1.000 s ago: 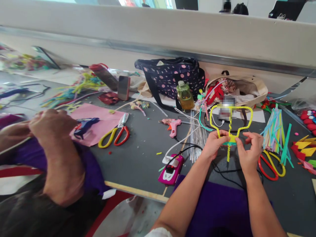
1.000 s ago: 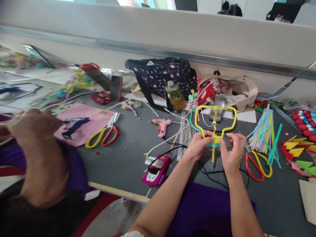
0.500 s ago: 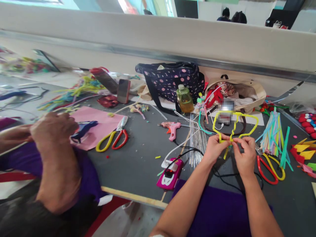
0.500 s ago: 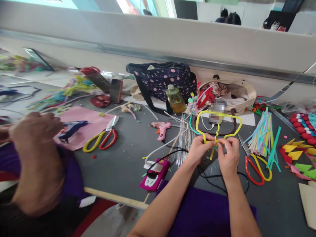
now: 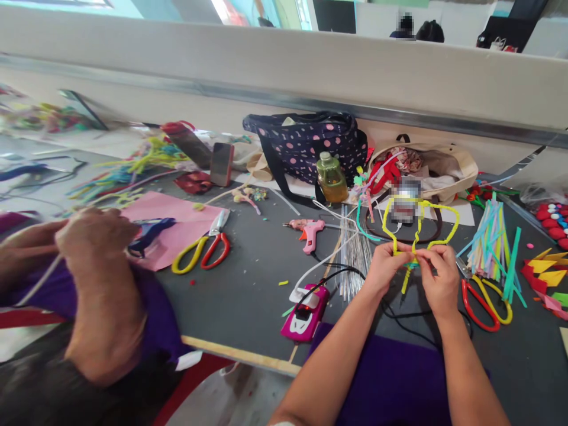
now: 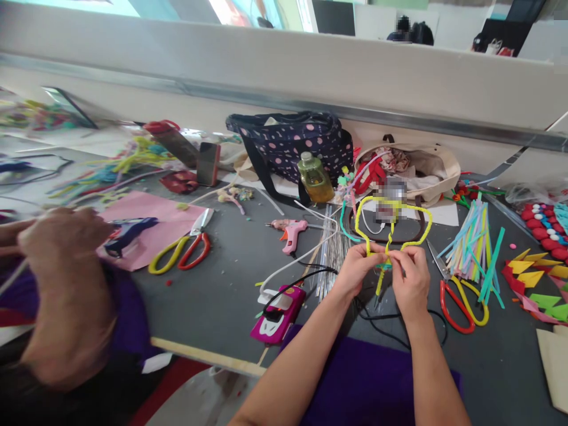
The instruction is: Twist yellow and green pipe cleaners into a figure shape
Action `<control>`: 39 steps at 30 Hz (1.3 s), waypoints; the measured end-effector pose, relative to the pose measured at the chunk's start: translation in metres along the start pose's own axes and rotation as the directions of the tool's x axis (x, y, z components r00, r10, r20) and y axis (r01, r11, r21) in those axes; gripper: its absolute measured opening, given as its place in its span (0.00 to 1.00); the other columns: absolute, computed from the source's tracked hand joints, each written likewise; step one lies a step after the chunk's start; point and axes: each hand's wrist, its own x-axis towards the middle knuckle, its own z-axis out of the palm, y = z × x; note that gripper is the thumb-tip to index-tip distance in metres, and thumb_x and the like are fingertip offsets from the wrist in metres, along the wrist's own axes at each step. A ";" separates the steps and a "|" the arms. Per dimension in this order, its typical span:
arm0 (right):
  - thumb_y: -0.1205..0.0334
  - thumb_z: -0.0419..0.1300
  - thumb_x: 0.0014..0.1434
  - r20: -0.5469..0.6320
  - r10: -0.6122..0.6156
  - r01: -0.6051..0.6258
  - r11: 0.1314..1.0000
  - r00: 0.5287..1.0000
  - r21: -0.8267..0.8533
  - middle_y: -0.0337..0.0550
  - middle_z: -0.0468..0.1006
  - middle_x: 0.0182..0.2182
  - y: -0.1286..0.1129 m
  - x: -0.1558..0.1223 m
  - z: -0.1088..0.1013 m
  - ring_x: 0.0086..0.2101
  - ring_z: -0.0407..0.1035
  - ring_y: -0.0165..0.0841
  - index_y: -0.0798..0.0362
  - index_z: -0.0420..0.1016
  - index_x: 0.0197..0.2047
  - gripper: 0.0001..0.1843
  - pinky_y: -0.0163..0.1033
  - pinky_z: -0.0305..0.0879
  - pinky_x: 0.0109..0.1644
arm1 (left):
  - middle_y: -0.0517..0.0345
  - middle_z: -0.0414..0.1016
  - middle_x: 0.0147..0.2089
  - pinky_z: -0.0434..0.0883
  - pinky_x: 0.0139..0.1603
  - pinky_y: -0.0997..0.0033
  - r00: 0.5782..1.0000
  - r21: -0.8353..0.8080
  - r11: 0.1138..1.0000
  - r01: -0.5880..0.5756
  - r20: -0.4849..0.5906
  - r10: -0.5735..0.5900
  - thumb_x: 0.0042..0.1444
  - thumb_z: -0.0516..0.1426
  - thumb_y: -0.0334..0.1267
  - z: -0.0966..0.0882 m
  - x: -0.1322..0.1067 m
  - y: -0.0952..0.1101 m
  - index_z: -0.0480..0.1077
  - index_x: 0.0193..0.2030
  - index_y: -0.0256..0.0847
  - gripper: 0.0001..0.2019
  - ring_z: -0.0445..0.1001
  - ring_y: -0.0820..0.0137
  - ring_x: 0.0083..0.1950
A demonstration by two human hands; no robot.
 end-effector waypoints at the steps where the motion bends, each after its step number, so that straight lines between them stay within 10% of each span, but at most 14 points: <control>1: 0.63 0.57 0.62 -0.007 0.042 -0.041 0.998 0.999 0.042 0.44 0.69 0.36 0.001 0.000 0.000 0.36 0.68 0.33 0.49 0.77 0.41 0.08 0.40 0.67 0.40 | 0.57 0.76 0.26 0.65 0.29 0.75 1.000 -0.008 1.000 0.010 0.000 -0.010 0.39 0.65 0.36 0.000 0.000 0.001 0.77 0.28 0.34 0.08 0.70 0.75 0.26; 4: 0.58 0.60 0.59 -0.085 0.283 -0.256 0.937 0.955 0.237 0.42 0.72 0.35 0.004 0.001 0.002 0.33 0.67 0.32 0.51 0.74 0.40 0.08 0.38 0.66 0.36 | 0.57 0.76 0.26 0.66 0.30 0.74 0.999 -0.036 0.999 0.039 -0.016 -0.040 0.38 0.66 0.37 0.001 -0.001 0.003 0.77 0.28 0.35 0.10 0.71 0.73 0.26; 8: 0.53 0.65 0.52 -0.032 0.625 -0.500 0.653 0.780 0.568 0.36 0.69 0.29 0.007 0.005 0.007 0.27 0.64 0.28 0.52 0.69 0.39 0.16 0.33 0.61 0.29 | 0.59 0.76 0.26 0.65 0.30 0.75 1.000 -0.027 0.999 0.021 -0.023 -0.022 0.37 0.67 0.37 0.002 -0.002 0.002 0.76 0.28 0.35 0.10 0.70 0.74 0.26; 15: 0.49 0.67 0.47 0.372 0.689 -0.703 0.281 0.622 0.654 0.35 0.72 0.29 0.002 0.007 0.009 0.27 0.65 0.28 0.51 0.74 0.37 0.18 0.32 0.61 0.28 | 0.58 0.76 0.28 0.65 0.32 0.75 0.997 0.010 0.997 -0.079 0.007 0.079 0.40 0.65 0.35 0.004 -0.001 -0.003 0.77 0.29 0.35 0.08 0.68 0.75 0.27; 26: 0.56 0.72 0.40 0.436 0.697 -0.723 0.171 0.569 0.669 0.33 0.75 0.26 -0.003 0.007 0.010 0.26 0.67 0.27 0.52 0.74 0.33 0.17 0.32 0.60 0.29 | 0.56 0.77 0.28 0.65 0.33 0.74 0.995 0.065 0.994 -0.092 0.043 0.090 0.40 0.65 0.35 0.005 -0.002 -0.005 0.79 0.29 0.35 0.08 0.70 0.73 0.28; 39: 0.55 0.68 0.46 0.457 0.646 -0.704 0.182 0.612 0.687 0.35 0.76 0.26 0.000 0.008 0.005 0.24 0.67 0.27 0.52 0.77 0.32 0.12 0.33 0.62 0.28 | 0.56 0.76 0.27 0.66 0.30 0.74 0.999 -0.049 0.998 0.038 0.028 -0.036 0.38 0.67 0.36 0.006 -0.002 -0.003 0.77 0.30 0.35 0.11 0.70 0.74 0.27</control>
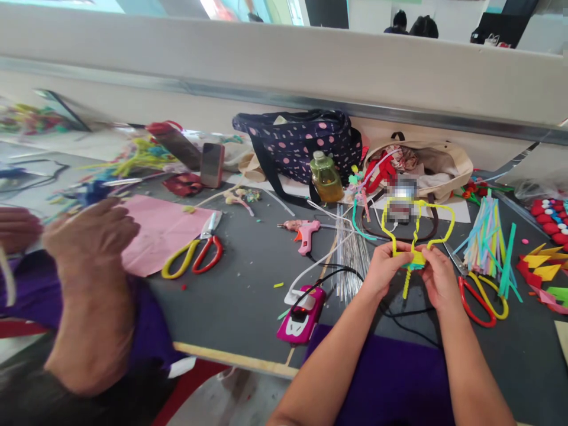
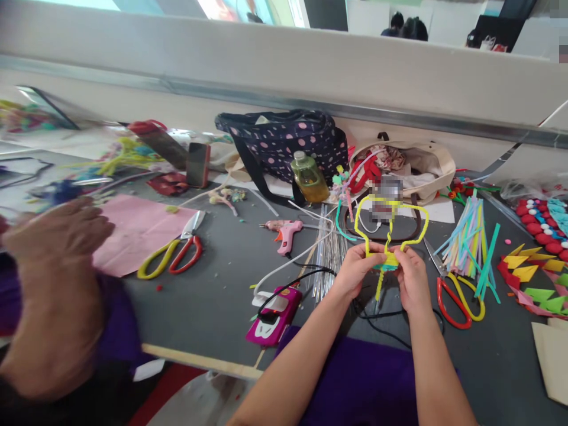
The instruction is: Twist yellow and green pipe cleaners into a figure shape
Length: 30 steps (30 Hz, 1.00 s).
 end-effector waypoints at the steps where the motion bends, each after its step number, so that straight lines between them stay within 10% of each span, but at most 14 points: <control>1: 0.55 0.68 0.46 0.005 -0.002 0.002 1.000 1.000 0.003 0.35 0.76 0.26 -0.001 0.000 0.000 0.25 0.67 0.27 0.52 0.77 0.32 0.11 0.33 0.62 0.28 | 0.56 0.76 0.28 0.66 0.30 0.74 1.000 0.007 1.000 0.000 -0.004 0.000 0.38 0.67 0.37 0.000 0.000 0.000 0.77 0.31 0.34 0.11 0.70 0.74 0.27; 13: 0.57 0.71 0.44 -0.075 -0.148 0.139 0.984 0.986 -0.112 0.35 0.76 0.29 0.006 0.006 -0.008 0.28 0.70 0.29 0.50 0.69 0.43 0.23 0.35 0.65 0.34 | 0.57 0.75 0.31 0.70 0.29 0.73 0.994 -0.077 0.993 0.093 0.067 -0.087 0.37 0.67 0.36 -0.003 0.001 0.001 0.74 0.33 0.36 0.14 0.71 0.72 0.29; 19: 0.55 0.70 0.45 -0.174 -0.485 0.390 0.832 0.857 -0.395 0.42 0.73 0.40 0.012 0.010 -0.011 0.34 0.69 0.30 0.50 0.65 0.49 0.29 0.36 0.66 0.38 | 0.57 0.74 0.32 0.69 0.27 0.76 0.999 -0.022 0.999 0.037 0.010 -0.037 0.37 0.66 0.36 -0.003 0.003 -0.002 0.75 0.34 0.36 0.14 0.71 0.73 0.30; 26: 0.55 0.68 0.47 -0.149 -0.258 0.224 0.951 0.954 -0.215 0.40 0.73 0.35 0.009 0.010 -0.011 0.32 0.69 0.30 0.51 0.67 0.47 0.25 0.33 0.63 0.32 | 0.55 0.76 0.33 0.69 0.27 0.75 0.999 -0.048 0.998 0.033 0.027 -0.032 0.38 0.66 0.36 -0.002 0.001 -0.001 0.76 0.37 0.35 0.16 0.72 0.73 0.29; 30: 0.55 0.67 0.49 -0.182 -0.507 0.397 0.813 0.843 -0.426 0.41 0.73 0.38 0.006 0.006 -0.010 0.32 0.67 0.29 0.50 0.67 0.49 0.25 0.36 0.64 0.35 | 0.55 0.76 0.34 0.69 0.26 0.75 1.000 -0.044 0.999 0.002 0.011 -0.002 0.37 0.66 0.35 -0.001 -0.001 0.001 0.76 0.39 0.35 0.18 0.71 0.73 0.29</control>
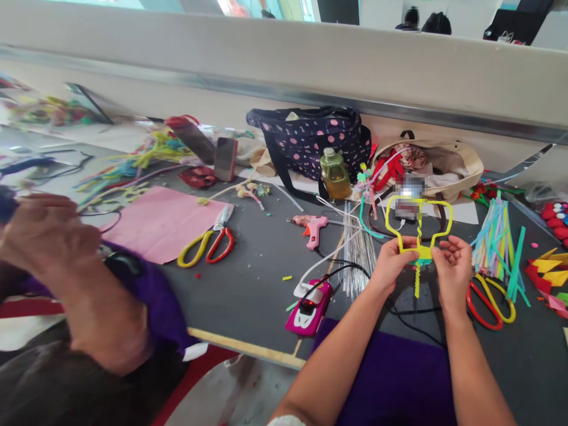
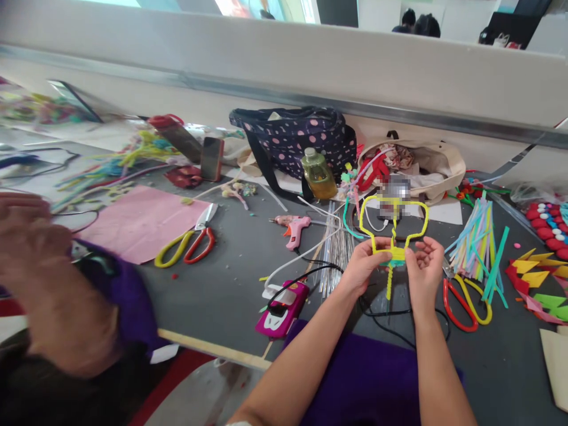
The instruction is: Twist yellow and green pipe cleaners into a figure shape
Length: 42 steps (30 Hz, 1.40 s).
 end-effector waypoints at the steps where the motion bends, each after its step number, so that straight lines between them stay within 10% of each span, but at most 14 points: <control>1: 0.55 0.66 0.51 -0.014 -0.094 0.092 0.992 0.995 -0.088 0.42 0.72 0.39 -0.002 -0.001 -0.001 0.31 0.66 0.29 0.50 0.69 0.47 0.21 0.37 0.65 0.36 | 0.55 0.75 0.35 0.69 0.26 0.76 1.000 0.000 1.000 -0.013 -0.010 0.013 0.38 0.66 0.35 0.000 0.000 0.000 0.76 0.40 0.35 0.18 0.71 0.73 0.30; 7: 0.57 0.60 0.59 0.156 -0.407 0.436 0.830 0.900 -0.348 0.44 0.71 0.36 -0.009 -0.006 -0.004 0.36 0.68 0.35 0.49 0.77 0.37 0.07 0.41 0.67 0.38 | 0.56 0.74 0.37 0.69 0.26 0.77 0.998 0.048 0.997 -0.055 -0.038 0.057 0.39 0.64 0.33 0.003 -0.003 0.001 0.75 0.42 0.37 0.18 0.71 0.73 0.32; 25: 0.61 0.59 0.60 0.344 -0.492 0.599 0.690 0.800 -0.407 0.45 0.71 0.38 -0.012 -0.003 -0.008 0.40 0.70 0.36 0.46 0.80 0.41 0.08 0.44 0.69 0.47 | 0.58 0.75 0.34 0.66 0.26 0.76 0.999 -0.028 0.998 -0.053 -0.004 0.053 0.38 0.65 0.33 0.000 -0.001 0.001 0.75 0.41 0.37 0.18 0.70 0.74 0.29; 35: 0.54 0.62 0.56 0.028 -0.182 0.184 0.973 0.983 -0.141 0.43 0.74 0.36 -0.011 -0.006 -0.003 0.34 0.68 0.33 0.50 0.74 0.44 0.13 0.38 0.66 0.38 | 0.56 0.77 0.38 0.67 0.26 0.77 0.999 -0.088 0.995 -0.038 -0.001 0.038 0.37 0.67 0.34 0.001 -0.001 0.001 0.76 0.41 0.37 0.20 0.72 0.73 0.31; 42: 0.53 0.63 0.54 0.098 0.034 -0.038 0.998 0.995 0.041 0.38 0.73 0.29 -0.008 -0.003 0.001 0.27 0.64 0.29 0.51 0.75 0.39 0.12 0.35 0.61 0.31 | 0.54 0.78 0.41 0.67 0.25 0.77 1.000 -0.139 0.990 -0.022 0.008 0.023 0.38 0.67 0.36 -0.001 -0.001 0.003 0.75 0.43 0.37 0.21 0.73 0.73 0.31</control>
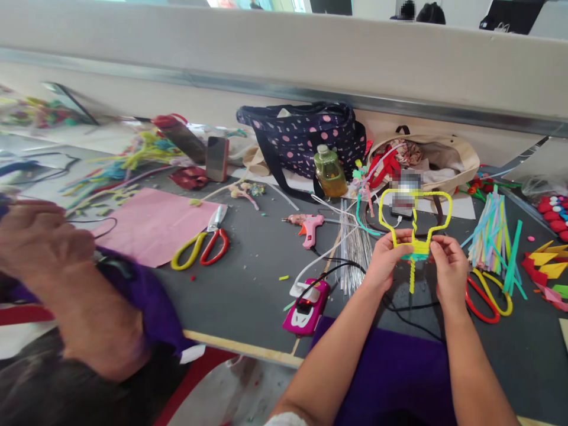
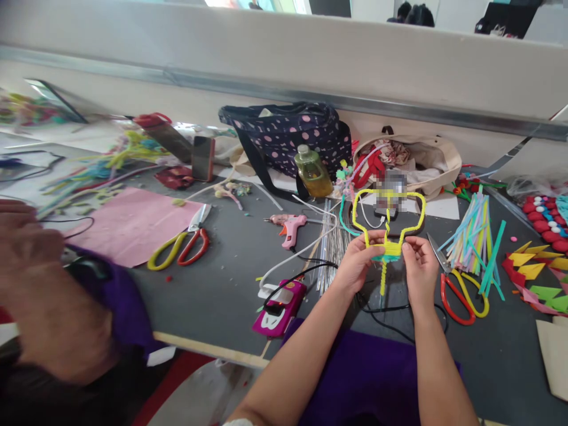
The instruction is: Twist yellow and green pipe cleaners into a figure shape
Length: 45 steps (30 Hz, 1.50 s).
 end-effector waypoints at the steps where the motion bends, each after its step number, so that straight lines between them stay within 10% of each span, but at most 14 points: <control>1: 0.53 0.63 0.54 0.002 0.004 -0.004 1.000 1.000 0.001 0.37 0.72 0.28 0.000 0.000 0.000 0.26 0.63 0.29 0.51 0.75 0.38 0.12 0.35 0.60 0.30 | 0.54 0.78 0.41 0.67 0.25 0.77 1.000 -0.001 1.000 0.000 0.000 0.000 0.38 0.67 0.36 0.000 0.000 0.000 0.75 0.43 0.37 0.21 0.73 0.73 0.31; 7: 0.55 0.66 0.52 -0.049 -0.037 0.038 0.999 0.998 0.019 0.38 0.73 0.31 0.000 0.000 0.000 0.30 0.66 0.30 0.50 0.75 0.39 0.13 0.34 0.62 0.33 | 0.49 0.79 0.43 0.67 0.26 0.75 1.000 -0.010 1.000 -0.001 0.020 0.001 0.39 0.67 0.38 -0.002 0.002 -0.001 0.75 0.45 0.36 0.23 0.76 0.67 0.36; 19: 0.53 0.70 0.46 0.274 0.306 -0.378 0.884 0.912 0.273 0.33 0.71 0.22 -0.003 0.002 -0.002 0.21 0.59 0.24 0.52 0.75 0.28 0.13 0.31 0.55 0.25 | 0.53 0.77 0.41 0.65 0.27 0.79 0.976 -0.045 0.999 0.014 0.218 -0.004 0.40 0.64 0.30 -0.004 0.000 0.006 0.71 0.49 0.38 0.25 0.73 0.73 0.33; 34: 0.55 0.69 0.48 0.387 0.302 -0.446 0.816 0.871 0.367 0.33 0.70 0.23 -0.010 -0.002 -0.004 0.23 0.60 0.24 0.52 0.73 0.28 0.12 0.30 0.56 0.25 | 0.52 0.73 0.44 0.68 0.46 0.66 0.921 -0.119 0.993 0.014 0.388 0.034 0.39 0.64 0.30 -0.006 -0.002 0.006 0.72 0.53 0.40 0.29 0.72 0.65 0.43; 45: 0.53 0.67 0.50 0.285 0.226 -0.311 0.901 0.932 0.302 0.33 0.69 0.24 0.000 0.001 -0.004 0.23 0.59 0.25 0.52 0.72 0.29 0.13 0.31 0.55 0.26 | 0.55 0.75 0.41 0.68 0.42 0.72 0.964 -0.091 0.996 -0.009 0.263 0.033 0.39 0.66 0.31 -0.006 0.002 -0.003 0.74 0.49 0.39 0.25 0.72 0.69 0.40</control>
